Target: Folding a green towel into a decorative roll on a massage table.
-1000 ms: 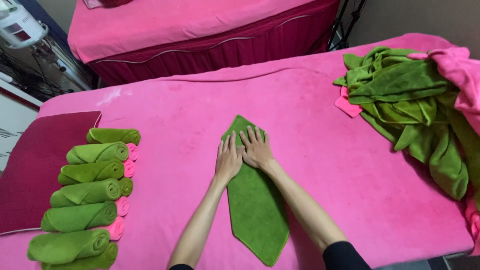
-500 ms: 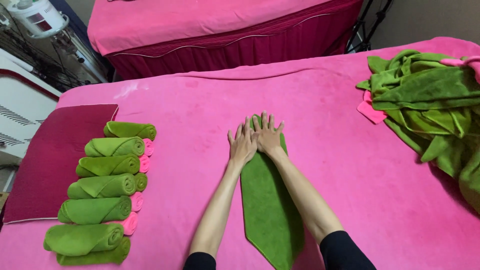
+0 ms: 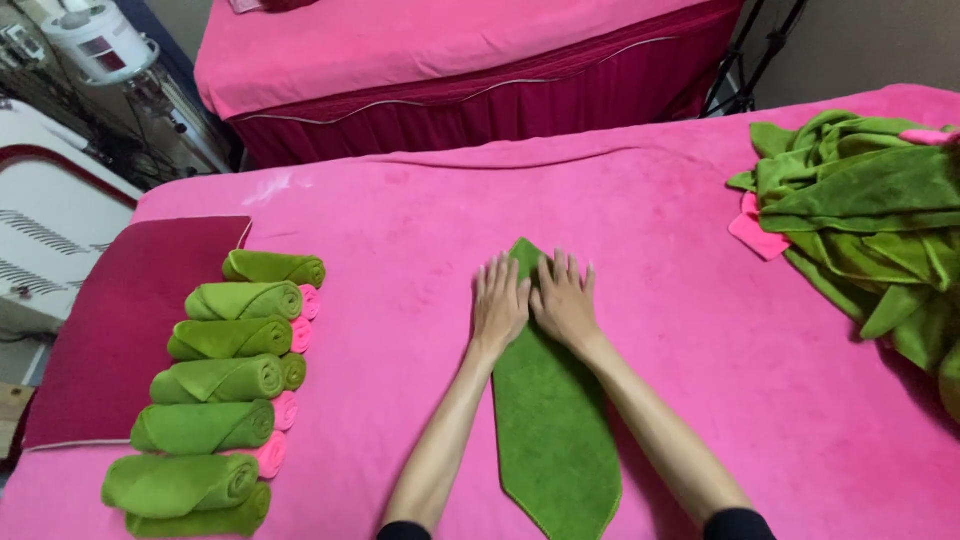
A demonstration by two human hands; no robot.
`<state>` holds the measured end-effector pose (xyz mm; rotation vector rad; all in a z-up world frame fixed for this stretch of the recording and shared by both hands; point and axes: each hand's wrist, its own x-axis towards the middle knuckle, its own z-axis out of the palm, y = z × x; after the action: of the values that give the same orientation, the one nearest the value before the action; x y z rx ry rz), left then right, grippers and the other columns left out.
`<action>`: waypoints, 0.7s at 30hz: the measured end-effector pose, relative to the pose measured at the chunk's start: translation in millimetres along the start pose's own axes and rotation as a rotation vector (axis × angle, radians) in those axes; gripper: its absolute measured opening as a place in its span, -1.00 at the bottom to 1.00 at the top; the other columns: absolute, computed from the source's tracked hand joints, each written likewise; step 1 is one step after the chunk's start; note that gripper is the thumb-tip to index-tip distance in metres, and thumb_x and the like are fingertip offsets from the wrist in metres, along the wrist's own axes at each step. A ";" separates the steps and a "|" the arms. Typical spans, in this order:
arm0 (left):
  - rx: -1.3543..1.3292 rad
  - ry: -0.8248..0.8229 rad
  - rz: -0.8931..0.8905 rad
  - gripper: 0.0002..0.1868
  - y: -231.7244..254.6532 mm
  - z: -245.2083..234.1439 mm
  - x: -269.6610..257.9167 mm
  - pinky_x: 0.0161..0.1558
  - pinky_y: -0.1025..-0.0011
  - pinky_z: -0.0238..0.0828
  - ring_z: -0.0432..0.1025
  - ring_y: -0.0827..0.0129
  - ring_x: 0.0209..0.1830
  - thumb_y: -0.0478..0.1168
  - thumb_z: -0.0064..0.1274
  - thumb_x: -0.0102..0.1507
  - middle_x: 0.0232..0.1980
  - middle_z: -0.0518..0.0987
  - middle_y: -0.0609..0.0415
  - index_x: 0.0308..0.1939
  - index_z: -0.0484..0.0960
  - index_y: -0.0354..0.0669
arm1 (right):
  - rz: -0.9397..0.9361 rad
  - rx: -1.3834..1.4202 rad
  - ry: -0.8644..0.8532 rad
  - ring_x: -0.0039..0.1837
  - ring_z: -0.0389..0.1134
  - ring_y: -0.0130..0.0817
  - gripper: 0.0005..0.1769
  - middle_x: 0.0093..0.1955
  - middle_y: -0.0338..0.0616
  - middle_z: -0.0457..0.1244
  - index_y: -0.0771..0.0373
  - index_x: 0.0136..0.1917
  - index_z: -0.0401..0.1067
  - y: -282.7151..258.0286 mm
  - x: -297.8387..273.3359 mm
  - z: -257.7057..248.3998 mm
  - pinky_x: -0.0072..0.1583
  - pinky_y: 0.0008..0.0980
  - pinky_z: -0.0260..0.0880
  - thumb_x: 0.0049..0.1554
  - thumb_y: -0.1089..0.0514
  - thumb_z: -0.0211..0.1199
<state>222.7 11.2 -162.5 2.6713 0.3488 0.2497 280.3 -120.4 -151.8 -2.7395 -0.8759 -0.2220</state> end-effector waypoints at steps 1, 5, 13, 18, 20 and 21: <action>-0.004 0.051 0.120 -0.34 3.1 7.6 -3.9 0.61 -0.07 -0.27 0.02 -0.02 0.68 0.09 -0.51 0.52 0.64 0.19 -0.21 0.55 0.26 -0.24 | -0.029 -0.004 -0.054 0.69 -0.09 0.28 -0.26 0.70 0.25 -0.08 0.14 0.67 0.10 5.3 -11.0 1.2 0.54 0.49 -0.20 0.28 -0.08 -0.01; 0.021 -0.035 0.224 -0.36 5.9 40.6 10.8 0.61 -0.02 -0.14 0.05 0.02 0.68 0.02 -0.48 0.52 0.64 0.22 -0.19 0.56 0.29 -0.25 | -0.090 -0.070 -0.173 0.73 -0.19 0.14 -0.26 0.74 0.11 -0.17 0.08 0.68 0.06 18.6 -27.2 10.9 0.57 0.39 -0.20 0.26 -0.03 -0.12; 0.079 -0.094 0.154 -0.30 -2.5 43.5 75.8 0.66 0.07 -0.37 -0.11 0.07 0.74 0.09 -0.65 0.52 0.70 0.08 -0.13 0.62 0.17 -0.22 | -0.077 -0.049 -0.148 0.73 -0.15 0.05 -0.27 0.75 -0.02 -0.14 0.06 0.70 0.02 32.7 27.3 33.8 0.61 0.34 -0.27 0.28 -0.05 -0.18; 0.030 0.027 0.168 -0.34 14.4 17.5 13.5 0.64 0.03 -0.22 -0.03 -0.07 0.70 -0.01 -0.44 0.52 0.66 0.13 -0.32 0.60 0.16 -0.37 | -0.138 -0.033 -0.001 0.65 0.04 0.19 -0.35 0.65 0.26 0.03 0.34 0.59 0.20 11.4 -10.1 -11.5 0.58 0.26 -0.08 0.29 0.06 -0.03; 0.114 0.183 0.155 -0.41 10.2 24.7 -24.2 0.58 0.05 -0.05 0.16 -0.09 0.60 -0.05 -0.32 0.48 0.54 0.35 -0.31 0.48 0.40 -0.36 | -0.191 0.101 -0.060 0.60 0.14 0.15 -0.42 0.56 0.23 0.16 0.32 0.50 0.34 5.4 -34.3 -10.5 0.54 0.20 0.03 0.34 0.00 -0.10; 0.115 0.184 0.163 -0.41 6.6 27.5 -21.5 0.58 0.05 -0.05 0.16 -0.09 0.60 -0.05 -0.32 0.48 0.54 0.35 -0.31 0.48 0.40 -0.36 | -0.186 0.099 -0.054 0.60 0.14 0.15 -0.42 0.56 0.23 0.16 0.32 0.50 0.34 2.7 -31.8 -9.9 0.54 0.20 0.03 0.34 0.00 -0.10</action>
<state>209.8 -11.4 -186.7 2.8001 0.2066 0.5429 255.5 -142.7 -149.8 -2.5844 -1.1267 -0.1355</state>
